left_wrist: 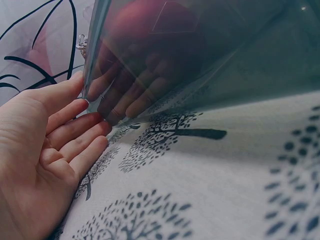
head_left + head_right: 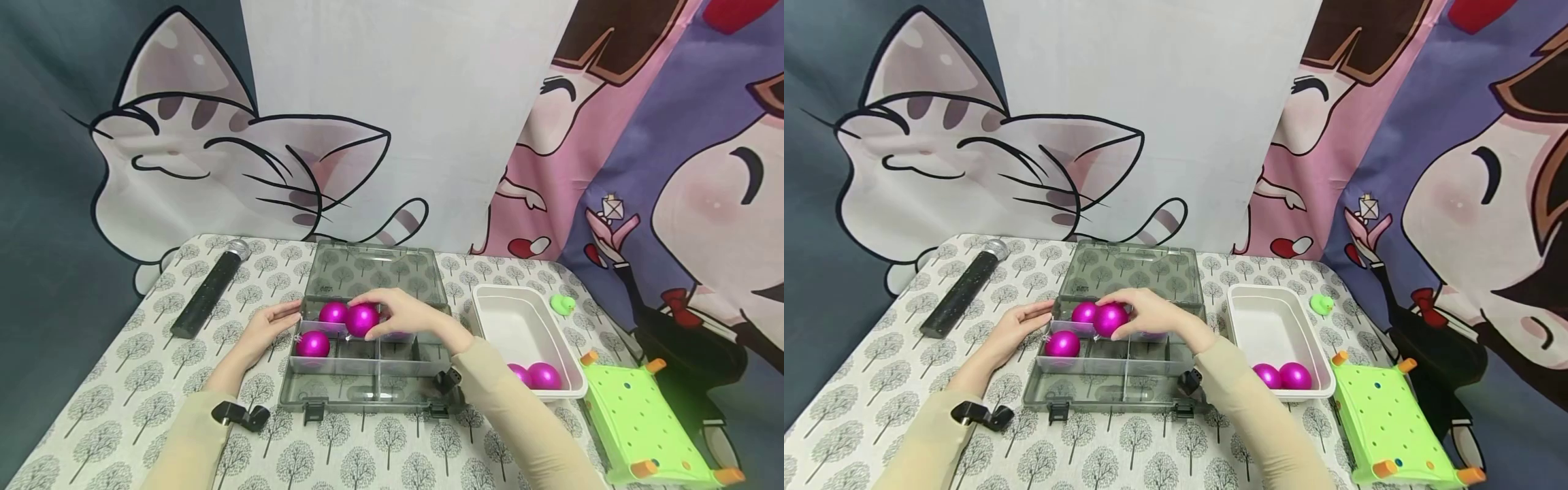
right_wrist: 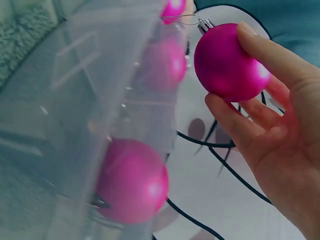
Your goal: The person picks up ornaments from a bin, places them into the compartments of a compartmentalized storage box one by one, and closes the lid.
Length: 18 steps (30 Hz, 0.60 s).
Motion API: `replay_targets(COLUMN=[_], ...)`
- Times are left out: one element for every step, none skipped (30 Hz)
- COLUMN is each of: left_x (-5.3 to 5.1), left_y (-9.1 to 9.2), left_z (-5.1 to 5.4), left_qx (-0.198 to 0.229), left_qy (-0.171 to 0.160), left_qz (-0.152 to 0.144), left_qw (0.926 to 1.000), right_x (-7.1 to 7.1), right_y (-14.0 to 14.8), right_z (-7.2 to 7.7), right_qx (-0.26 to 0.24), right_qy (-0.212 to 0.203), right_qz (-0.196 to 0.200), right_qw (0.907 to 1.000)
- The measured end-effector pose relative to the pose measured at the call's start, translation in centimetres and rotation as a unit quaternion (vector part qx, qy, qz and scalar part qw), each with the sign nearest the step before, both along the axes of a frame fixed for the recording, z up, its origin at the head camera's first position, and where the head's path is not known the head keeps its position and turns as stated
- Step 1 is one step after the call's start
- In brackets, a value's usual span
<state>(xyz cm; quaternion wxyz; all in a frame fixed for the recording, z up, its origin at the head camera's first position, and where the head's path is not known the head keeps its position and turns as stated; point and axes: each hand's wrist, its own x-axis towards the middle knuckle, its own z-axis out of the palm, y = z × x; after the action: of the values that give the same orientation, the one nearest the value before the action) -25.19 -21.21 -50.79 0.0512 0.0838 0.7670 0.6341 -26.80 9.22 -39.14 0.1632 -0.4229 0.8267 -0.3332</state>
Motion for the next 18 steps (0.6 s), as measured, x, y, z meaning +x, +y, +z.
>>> replay_targets(left_x=[0.0, 0.0, 0.0, 0.1, 0.1, 0.1, 0.1, 0.1, 0.1, 0.1, 0.1, 0.0, 0.0, 0.0, 0.0, 0.0, 0.0, -0.1], left_y=[0.0, 0.1, 0.1, 0.1, 0.1, 0.2, 0.2, 0.2, 0.2, 0.2, 0.1, 0.1, 0.1, 0.1, 0.1, 0.0, 0.0, 0.1], left_z=[0.0, 0.1, 0.1, 0.2, 0.3, 0.3, 0.4, 0.4, 0.4, 0.4, 0.4, 0.3, 0.3, 0.2, 0.2, 0.1, 0.0, 0.0], left_qx=[0.001, 0.002, 0.003, 0.004, 0.004, 0.005, 0.005, 0.005, 0.005, 0.005, 0.004, 0.005, 0.005, 0.004, 0.003, 0.002, 0.001, 0.0], left_qy=[0.0, -0.001, -0.001, -0.001, 0.0, 0.001, 0.002, 0.002, 0.002, 0.002, 0.003, 0.002, 0.002, 0.002, 0.002, 0.002, 0.003, 0.003], left_qz=[-0.001, -0.002, -0.002, -0.003, -0.003, -0.004, -0.004, -0.004, -0.004, -0.004, -0.004, -0.005, -0.004, -0.003, -0.003, -0.003, -0.003, -0.002], left_qw=[1.0, 1.0, 1.0, 1.0, 1.0, 1.0, 1.0, 1.0, 1.0, 1.0, 1.0, 1.0, 1.0, 1.0, 1.0, 1.0, 1.0, 1.0], right_x=[0.1, 0.2, 0.2, 0.4, 0.4, 0.5, 0.6, 0.7, 0.8, 0.9, 0.9, 1.0, 1.1, 1.1, 1.1, 1.2, 1.2, 1.2], right_y=[-0.1, -0.1, -0.2, -0.3, -0.3, -0.4, -0.4, -0.5, -0.6, -0.6, -0.7, -0.7, -0.8, -0.9, -1.0, -1.0, -1.0, -1.0], right_z=[-0.2, -0.3, -0.5, -0.6, -0.6, -0.7, -0.7, -0.7, -0.7, -0.7, -0.7, -0.7, -0.7, -0.8, -0.9, -0.9, -1.0, -1.1], right_qx=[0.007, 0.013, 0.019, 0.021, 0.022, 0.025, 0.026, 0.026, 0.025, 0.027, 0.029, 0.033, 0.037, 0.041, 0.044, 0.048, 0.049, 0.05], right_qy=[0.002, 0.004, 0.004, 0.002, 0.001, 0.002, 0.001, -0.002, -0.004, -0.007, -0.008, -0.007, -0.004, 0.001, 0.006, 0.012, 0.018, 0.026], right_qz=[0.001, 0.002, 0.004, 0.006, 0.008, 0.008, 0.009, 0.008, 0.007, 0.005, 0.002, 0.0, 0.0, 0.0, 0.001, 0.003, 0.006, 0.01], right_qw=[1.0, 0.9999, 0.9998, 0.9998, 0.9997, 0.9996, 0.9996, 0.9996, 0.9997, 0.9996, 0.9995, 0.9994, 0.9993, 0.9992, 0.999, 0.9988, 0.9986, 0.9984])
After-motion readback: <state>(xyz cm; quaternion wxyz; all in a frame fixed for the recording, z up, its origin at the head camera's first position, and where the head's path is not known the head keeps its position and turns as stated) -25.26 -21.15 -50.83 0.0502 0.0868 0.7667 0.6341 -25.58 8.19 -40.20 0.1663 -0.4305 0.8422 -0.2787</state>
